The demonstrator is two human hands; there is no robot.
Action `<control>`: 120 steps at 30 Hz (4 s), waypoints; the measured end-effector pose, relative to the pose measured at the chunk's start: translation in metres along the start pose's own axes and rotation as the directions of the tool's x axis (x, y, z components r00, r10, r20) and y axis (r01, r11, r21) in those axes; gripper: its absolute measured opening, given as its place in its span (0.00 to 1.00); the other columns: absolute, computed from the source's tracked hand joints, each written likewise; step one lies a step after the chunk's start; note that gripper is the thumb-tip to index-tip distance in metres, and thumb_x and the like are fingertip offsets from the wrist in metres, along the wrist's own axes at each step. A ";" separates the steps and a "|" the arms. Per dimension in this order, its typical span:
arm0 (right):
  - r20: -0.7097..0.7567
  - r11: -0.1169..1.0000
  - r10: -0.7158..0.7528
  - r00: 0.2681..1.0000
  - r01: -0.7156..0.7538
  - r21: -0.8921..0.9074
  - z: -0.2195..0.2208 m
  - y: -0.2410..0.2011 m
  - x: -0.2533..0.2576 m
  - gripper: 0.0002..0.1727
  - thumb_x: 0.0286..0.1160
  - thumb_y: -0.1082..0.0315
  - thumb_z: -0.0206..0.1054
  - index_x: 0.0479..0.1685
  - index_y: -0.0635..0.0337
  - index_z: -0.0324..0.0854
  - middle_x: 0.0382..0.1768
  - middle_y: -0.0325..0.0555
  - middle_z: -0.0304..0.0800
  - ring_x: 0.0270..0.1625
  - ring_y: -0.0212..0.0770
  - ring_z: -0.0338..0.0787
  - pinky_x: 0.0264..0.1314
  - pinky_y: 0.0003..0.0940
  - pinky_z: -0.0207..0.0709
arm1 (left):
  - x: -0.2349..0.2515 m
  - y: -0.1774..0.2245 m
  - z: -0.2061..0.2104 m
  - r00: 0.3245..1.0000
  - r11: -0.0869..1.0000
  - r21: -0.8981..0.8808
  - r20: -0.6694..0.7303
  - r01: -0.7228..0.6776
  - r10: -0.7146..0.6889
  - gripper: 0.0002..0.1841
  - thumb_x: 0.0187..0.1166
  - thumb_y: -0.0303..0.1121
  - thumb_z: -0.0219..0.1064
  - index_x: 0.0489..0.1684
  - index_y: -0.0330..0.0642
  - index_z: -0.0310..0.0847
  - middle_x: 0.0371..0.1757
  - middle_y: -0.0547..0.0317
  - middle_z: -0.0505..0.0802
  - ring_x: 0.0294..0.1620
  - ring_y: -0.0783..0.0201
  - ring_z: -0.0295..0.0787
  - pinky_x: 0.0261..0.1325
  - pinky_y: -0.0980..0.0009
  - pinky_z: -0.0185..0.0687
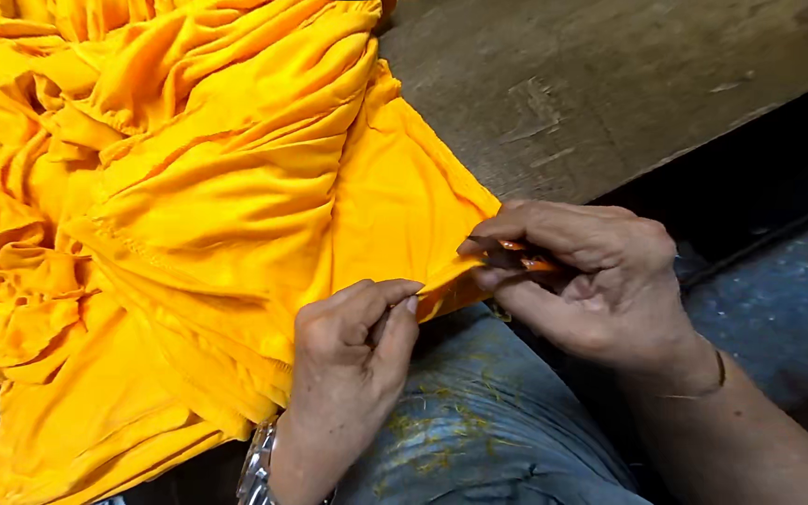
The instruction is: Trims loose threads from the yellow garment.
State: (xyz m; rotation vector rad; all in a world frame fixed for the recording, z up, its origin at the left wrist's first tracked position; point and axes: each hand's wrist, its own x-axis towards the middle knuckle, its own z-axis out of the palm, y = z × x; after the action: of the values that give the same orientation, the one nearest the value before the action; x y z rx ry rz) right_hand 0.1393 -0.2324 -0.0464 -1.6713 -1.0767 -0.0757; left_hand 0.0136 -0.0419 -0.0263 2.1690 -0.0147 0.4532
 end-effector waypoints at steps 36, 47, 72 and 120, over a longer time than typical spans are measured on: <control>0.084 0.914 0.211 0.974 -0.227 0.337 0.059 -0.018 0.008 0.06 0.70 0.73 0.77 0.39 0.65 0.87 0.23 0.36 0.85 0.23 0.22 0.80 0.23 0.15 0.73 | -0.031 -0.006 -0.003 0.945 0.912 -0.404 -0.263 0.073 -0.193 0.26 0.65 0.16 0.77 0.66 0.34 0.85 0.57 0.54 0.94 0.33 0.65 0.94 0.35 0.72 0.95; 0.215 0.952 -0.301 0.929 0.280 0.120 0.059 -0.028 -0.029 0.06 0.74 0.71 0.65 0.34 0.61 0.86 0.23 0.40 0.80 0.26 0.32 0.80 0.25 0.25 0.70 | -0.041 -0.011 -0.003 0.914 0.833 -0.533 -0.246 0.149 -0.322 0.32 0.65 0.20 0.80 0.74 0.30 0.77 0.54 0.51 0.94 0.37 0.63 0.95 0.41 0.70 0.96; 0.011 0.907 -0.169 0.986 0.160 -0.390 0.062 -0.016 -0.030 0.19 0.88 0.62 0.58 0.45 0.67 0.91 0.27 0.45 0.83 0.30 0.39 0.81 0.27 0.30 0.69 | -0.048 0.004 -0.006 0.857 0.607 -0.757 -0.125 0.243 -0.500 0.44 0.54 0.18 0.84 0.80 0.32 0.70 0.60 0.41 0.91 0.52 0.55 0.96 0.49 0.64 0.97; 0.193 0.878 0.326 0.925 -0.372 0.300 0.055 -0.022 -0.019 0.10 0.77 0.61 0.74 0.35 0.57 0.84 0.17 0.29 0.77 0.16 0.20 0.69 0.14 0.14 0.59 | -0.046 -0.008 0.007 0.890 0.852 -0.510 -0.328 0.115 -0.317 0.31 0.65 0.15 0.76 0.73 0.34 0.75 0.56 0.52 0.92 0.43 0.61 0.96 0.44 0.68 0.97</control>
State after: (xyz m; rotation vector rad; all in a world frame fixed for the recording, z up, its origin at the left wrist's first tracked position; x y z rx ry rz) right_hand 0.0885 -0.2002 -0.0632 -1.5496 -0.8146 0.4413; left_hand -0.0253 -0.0497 -0.0508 1.5330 0.3198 0.6757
